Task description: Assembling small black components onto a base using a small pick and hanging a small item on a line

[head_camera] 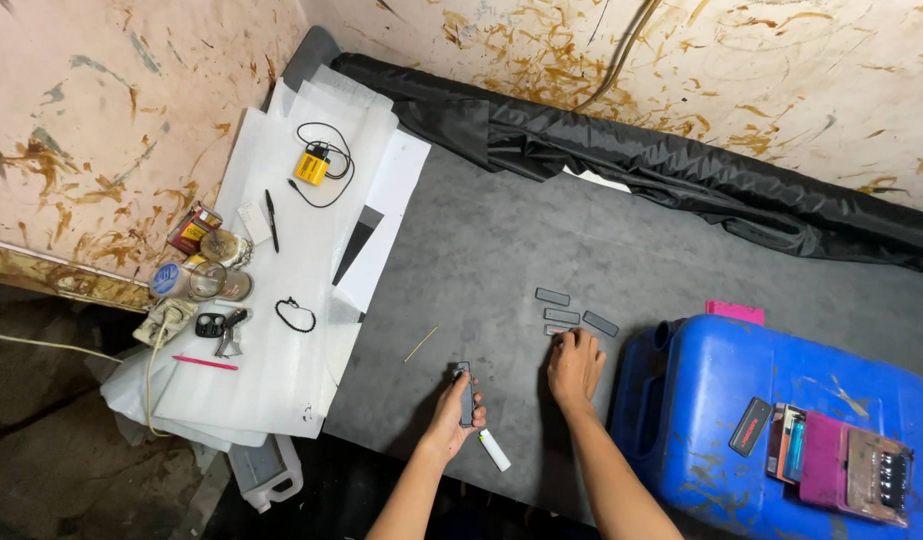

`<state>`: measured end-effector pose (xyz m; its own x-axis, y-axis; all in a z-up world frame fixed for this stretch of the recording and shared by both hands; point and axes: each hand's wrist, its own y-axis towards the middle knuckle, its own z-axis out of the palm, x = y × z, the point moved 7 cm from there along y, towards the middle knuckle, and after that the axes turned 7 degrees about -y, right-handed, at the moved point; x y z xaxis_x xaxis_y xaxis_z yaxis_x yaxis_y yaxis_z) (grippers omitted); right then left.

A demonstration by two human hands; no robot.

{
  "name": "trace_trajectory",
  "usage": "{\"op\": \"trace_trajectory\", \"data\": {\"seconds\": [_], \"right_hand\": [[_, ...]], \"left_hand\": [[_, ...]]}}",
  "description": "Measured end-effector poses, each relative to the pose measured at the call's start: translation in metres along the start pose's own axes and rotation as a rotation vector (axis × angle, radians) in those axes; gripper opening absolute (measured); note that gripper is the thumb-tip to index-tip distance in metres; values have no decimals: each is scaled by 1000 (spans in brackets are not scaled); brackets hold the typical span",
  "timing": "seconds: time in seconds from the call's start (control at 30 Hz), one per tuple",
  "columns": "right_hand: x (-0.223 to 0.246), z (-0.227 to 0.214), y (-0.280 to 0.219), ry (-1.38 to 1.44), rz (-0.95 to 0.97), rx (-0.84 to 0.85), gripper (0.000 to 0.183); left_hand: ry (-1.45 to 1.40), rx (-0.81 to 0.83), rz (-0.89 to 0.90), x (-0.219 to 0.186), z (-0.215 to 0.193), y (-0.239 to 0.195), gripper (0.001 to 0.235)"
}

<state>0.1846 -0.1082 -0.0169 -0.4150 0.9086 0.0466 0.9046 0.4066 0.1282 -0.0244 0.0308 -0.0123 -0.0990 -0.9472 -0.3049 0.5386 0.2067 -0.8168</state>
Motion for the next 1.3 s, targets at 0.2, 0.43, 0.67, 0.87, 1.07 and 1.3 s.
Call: {"op": "trace_trajectory", "data": {"seconds": [0.2, 0.43, 0.67, 0.87, 1.07, 1.3], "right_hand": [[4, -1, 2, -150, -46, 19, 52], [13, -10, -18, 326, 57, 227, 17], [75, -92, -52, 851, -289, 133, 17], [64, -80, -43, 876, -319, 116, 28], [3, 12, 30, 528, 58, 58, 41], [17, 18, 48, -40, 43, 182, 37]], "left_hand": [[-56, 111, -103, 3, 23, 8, 54], [-17, 89, -67, 1, 22, 22, 54], [75, 83, -145, 7, 35, 25, 72], [133, 94, -52, -5, 46, 6, 36], [-6, 96, -66, -10, 42, -4, 40], [28, 14, -2, -24, 23, -26, 21]]}}
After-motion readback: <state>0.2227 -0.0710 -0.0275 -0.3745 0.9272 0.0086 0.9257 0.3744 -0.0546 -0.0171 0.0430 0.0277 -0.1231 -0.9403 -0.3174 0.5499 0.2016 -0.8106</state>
